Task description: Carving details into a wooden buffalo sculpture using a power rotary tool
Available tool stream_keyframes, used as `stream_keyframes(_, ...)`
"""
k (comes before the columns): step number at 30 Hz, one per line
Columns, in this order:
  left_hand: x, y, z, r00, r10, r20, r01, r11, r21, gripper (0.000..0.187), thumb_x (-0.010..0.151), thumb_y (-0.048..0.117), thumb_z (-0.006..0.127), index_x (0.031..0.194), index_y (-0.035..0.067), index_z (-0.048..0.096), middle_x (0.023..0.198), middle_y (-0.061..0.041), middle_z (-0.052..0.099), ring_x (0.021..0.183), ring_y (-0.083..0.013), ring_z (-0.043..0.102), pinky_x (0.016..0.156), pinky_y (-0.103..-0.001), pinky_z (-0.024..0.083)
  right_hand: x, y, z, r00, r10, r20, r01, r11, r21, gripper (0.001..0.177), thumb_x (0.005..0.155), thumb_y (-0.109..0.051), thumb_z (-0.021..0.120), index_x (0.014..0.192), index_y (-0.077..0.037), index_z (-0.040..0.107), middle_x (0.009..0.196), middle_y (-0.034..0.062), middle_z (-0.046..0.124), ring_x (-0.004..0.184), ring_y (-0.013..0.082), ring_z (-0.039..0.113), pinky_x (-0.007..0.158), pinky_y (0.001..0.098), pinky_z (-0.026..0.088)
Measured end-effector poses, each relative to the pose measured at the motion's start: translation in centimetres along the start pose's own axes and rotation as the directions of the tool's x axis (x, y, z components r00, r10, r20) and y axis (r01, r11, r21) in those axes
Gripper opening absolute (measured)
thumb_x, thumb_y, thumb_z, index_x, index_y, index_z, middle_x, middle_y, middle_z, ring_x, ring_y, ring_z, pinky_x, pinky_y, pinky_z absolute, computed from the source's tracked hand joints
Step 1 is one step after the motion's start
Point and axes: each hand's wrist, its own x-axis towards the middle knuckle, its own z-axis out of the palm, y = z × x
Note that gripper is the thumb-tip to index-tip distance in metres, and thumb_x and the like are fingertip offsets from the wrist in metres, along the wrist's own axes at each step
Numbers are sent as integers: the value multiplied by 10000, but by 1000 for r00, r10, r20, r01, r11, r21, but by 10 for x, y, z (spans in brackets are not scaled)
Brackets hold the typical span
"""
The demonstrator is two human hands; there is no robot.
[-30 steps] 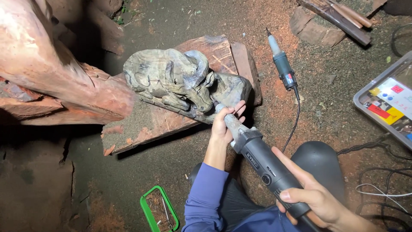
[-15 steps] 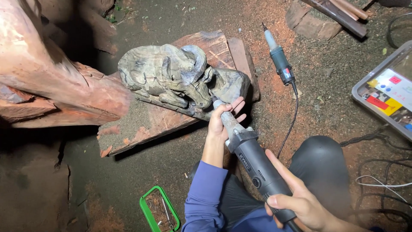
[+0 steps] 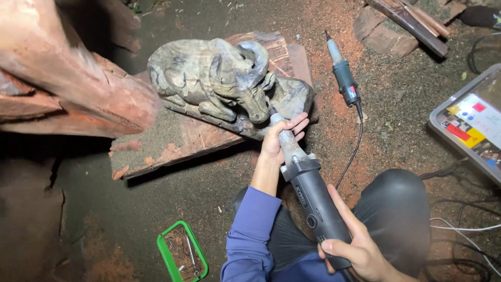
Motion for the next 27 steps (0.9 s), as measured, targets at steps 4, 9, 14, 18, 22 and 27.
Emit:
stream_keyframes(4, 4, -4, -7, 1000, -7, 20, 7, 1000, 11, 679, 748, 211, 558, 1380, -35, 584, 1509, -157, 570, 1450, -280, 511, 1158, -371, 365, 1, 10, 9, 999, -20, -48, 18, 999, -30, 1135, 764, -91, 753, 1632, -351, 69, 587, 256, 652, 429, 259, 626, 356, 325, 592)
stream_keyframes(9, 6, -4, -10, 997, -4, 80, 1, 999, 33, 715, 734, 199, 568, 1408, -40, 559, 1535, -160, 544, 1447, -271, 506, 1165, -373, 351, 4, 28, 10, 992, -112, -50, 107, 989, -98, 1147, 761, -103, 754, 1636, -300, 39, 594, 251, 668, 393, 255, 634, 354, 319, 589)
stream_keyframes(14, 0, -3, -3, 996, 48, 76, -47, 999, -22, 658, 724, 124, 561, 1340, -104, 537, 1506, -209, 550, 1406, -331, 533, 1196, -442, 362, 5, 38, 12, 988, -155, -28, 148, 976, -157, 1145, 786, -128, 752, 1637, -292, 3, 619, 243, 680, 387, 253, 650, 375, 319, 601)
stream_keyframes(18, 6, -8, -6, 991, 87, 101, -77, 992, -96, 693, 736, 49, 567, 1384, -174, 466, 1498, -274, 525, 1365, -368, 549, 673, -205, 498, 9, 47, 11, 978, -204, -34, 195, 965, -175, 1147, 780, -129, 749, 1642, -273, 5, 659, 240, 677, 449, 251, 652, 364, 328, 613)
stream_keyframes(22, -5, 2, 1, 994, 35, 108, -40, 998, 41, 749, 711, 152, 553, 1415, -103, 523, 1526, -203, 531, 1411, -298, 528, 1220, -425, 338, 11, 53, 9, 972, -233, -17, 224, 951, -212, 1142, 788, -137, 741, 1640, -258, -8, 647, 241, 681, 408, 244, 650, 383, 315, 611)
stream_keyframes(27, -6, 4, 2, 996, 30, 81, -32, 999, 28, 769, 693, 132, 555, 1417, -119, 505, 1517, -219, 535, 1403, -311, 535, 1182, -396, 395, 14, 62, 5, 969, -248, -1, 244, 951, -190, 1140, 799, -135, 752, 1636, -265, -11, 669, 237, 678, 420, 244, 643, 393, 321, 609)
